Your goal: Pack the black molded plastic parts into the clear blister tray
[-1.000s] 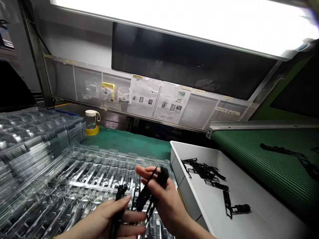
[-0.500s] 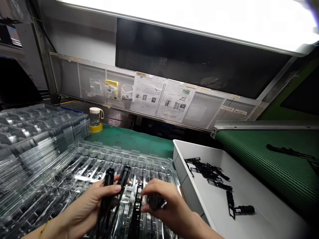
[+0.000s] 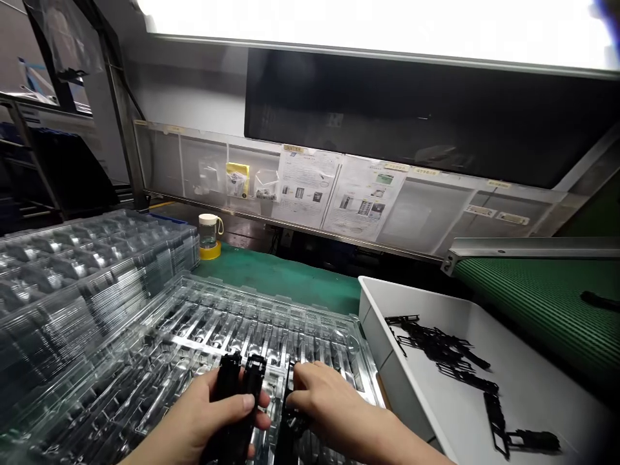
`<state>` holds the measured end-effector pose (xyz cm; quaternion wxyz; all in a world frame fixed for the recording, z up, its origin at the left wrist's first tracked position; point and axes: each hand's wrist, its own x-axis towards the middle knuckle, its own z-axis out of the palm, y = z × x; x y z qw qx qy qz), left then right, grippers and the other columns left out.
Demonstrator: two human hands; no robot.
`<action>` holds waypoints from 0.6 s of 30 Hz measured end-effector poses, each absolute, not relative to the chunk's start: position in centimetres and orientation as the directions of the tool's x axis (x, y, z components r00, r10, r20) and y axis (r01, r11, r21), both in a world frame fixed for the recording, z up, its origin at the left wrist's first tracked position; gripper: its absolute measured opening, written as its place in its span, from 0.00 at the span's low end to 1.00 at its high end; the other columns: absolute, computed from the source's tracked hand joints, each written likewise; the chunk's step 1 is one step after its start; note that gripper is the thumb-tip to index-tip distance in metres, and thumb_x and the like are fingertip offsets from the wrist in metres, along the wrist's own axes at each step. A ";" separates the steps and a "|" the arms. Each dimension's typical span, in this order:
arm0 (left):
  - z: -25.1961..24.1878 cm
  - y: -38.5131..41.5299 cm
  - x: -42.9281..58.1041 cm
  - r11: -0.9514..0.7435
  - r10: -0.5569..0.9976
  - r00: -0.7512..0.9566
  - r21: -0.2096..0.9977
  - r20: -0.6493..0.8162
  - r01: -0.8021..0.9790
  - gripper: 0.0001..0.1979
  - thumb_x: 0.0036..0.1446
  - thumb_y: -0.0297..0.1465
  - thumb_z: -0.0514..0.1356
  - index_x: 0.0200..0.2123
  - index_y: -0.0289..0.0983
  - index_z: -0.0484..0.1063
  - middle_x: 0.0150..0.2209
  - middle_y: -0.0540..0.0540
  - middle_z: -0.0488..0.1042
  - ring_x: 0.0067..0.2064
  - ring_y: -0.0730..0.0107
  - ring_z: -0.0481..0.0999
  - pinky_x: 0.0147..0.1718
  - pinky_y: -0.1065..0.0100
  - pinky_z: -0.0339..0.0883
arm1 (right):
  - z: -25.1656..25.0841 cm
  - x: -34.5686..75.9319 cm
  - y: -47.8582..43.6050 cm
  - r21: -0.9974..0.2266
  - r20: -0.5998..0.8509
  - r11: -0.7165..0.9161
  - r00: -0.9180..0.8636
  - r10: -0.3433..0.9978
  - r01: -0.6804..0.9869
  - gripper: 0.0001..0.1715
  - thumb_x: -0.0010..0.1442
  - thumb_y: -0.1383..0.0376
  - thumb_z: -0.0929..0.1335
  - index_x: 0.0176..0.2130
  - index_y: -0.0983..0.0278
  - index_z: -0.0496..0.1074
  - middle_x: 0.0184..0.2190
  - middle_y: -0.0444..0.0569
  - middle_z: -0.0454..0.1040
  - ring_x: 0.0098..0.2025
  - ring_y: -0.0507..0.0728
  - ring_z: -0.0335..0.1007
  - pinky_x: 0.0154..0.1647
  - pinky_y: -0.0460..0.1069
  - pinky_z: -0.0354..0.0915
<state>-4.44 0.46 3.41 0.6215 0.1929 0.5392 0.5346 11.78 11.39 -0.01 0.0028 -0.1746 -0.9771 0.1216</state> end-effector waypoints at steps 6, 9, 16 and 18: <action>3.0 0.7 -4.8 0.315 0.882 -0.198 0.847 -0.428 -0.429 0.10 0.43 0.29 0.57 0.33 0.32 0.68 0.33 0.41 0.73 0.38 0.64 0.68 0.27 0.71 0.64 | 2.0 12.6 11.4 -0.963 -0.183 0.031 -0.735 0.653 0.267 0.09 0.48 0.62 0.65 0.29 0.67 0.66 0.19 0.41 0.60 0.22 0.47 0.54 0.23 0.43 0.50; 2.9 0.9 -4.0 0.269 0.915 -0.137 0.827 -0.379 -0.494 0.13 0.42 0.29 0.58 0.35 0.35 0.67 0.36 0.43 0.72 0.41 0.62 0.67 0.34 0.67 0.64 | 1.9 12.0 10.2 -0.938 -0.293 -0.324 -0.782 0.551 0.123 0.10 0.45 0.62 0.66 0.26 0.68 0.64 0.12 0.38 0.57 0.16 0.46 0.51 0.18 0.42 0.49; 2.1 1.3 -3.0 0.220 0.954 -0.177 0.965 -0.244 -0.147 0.09 0.42 0.34 0.59 0.29 0.39 0.66 0.24 0.52 0.68 0.28 0.71 0.67 0.24 0.74 0.61 | 1.8 11.7 8.3 -0.983 -0.183 -0.124 -0.691 0.699 0.136 0.11 0.44 0.61 0.67 0.29 0.66 0.68 0.18 0.40 0.57 0.22 0.47 0.53 0.23 0.43 0.53; 2.0 1.2 -2.7 0.153 0.967 -0.204 0.988 -0.151 -0.007 0.06 0.43 0.34 0.58 0.27 0.40 0.66 0.24 0.54 0.67 0.29 0.72 0.67 0.26 0.76 0.61 | 1.8 11.8 8.2 -0.997 -0.065 -0.029 -0.638 0.768 0.067 0.13 0.42 0.59 0.68 0.29 0.65 0.67 0.21 0.41 0.56 0.24 0.48 0.53 0.26 0.44 0.54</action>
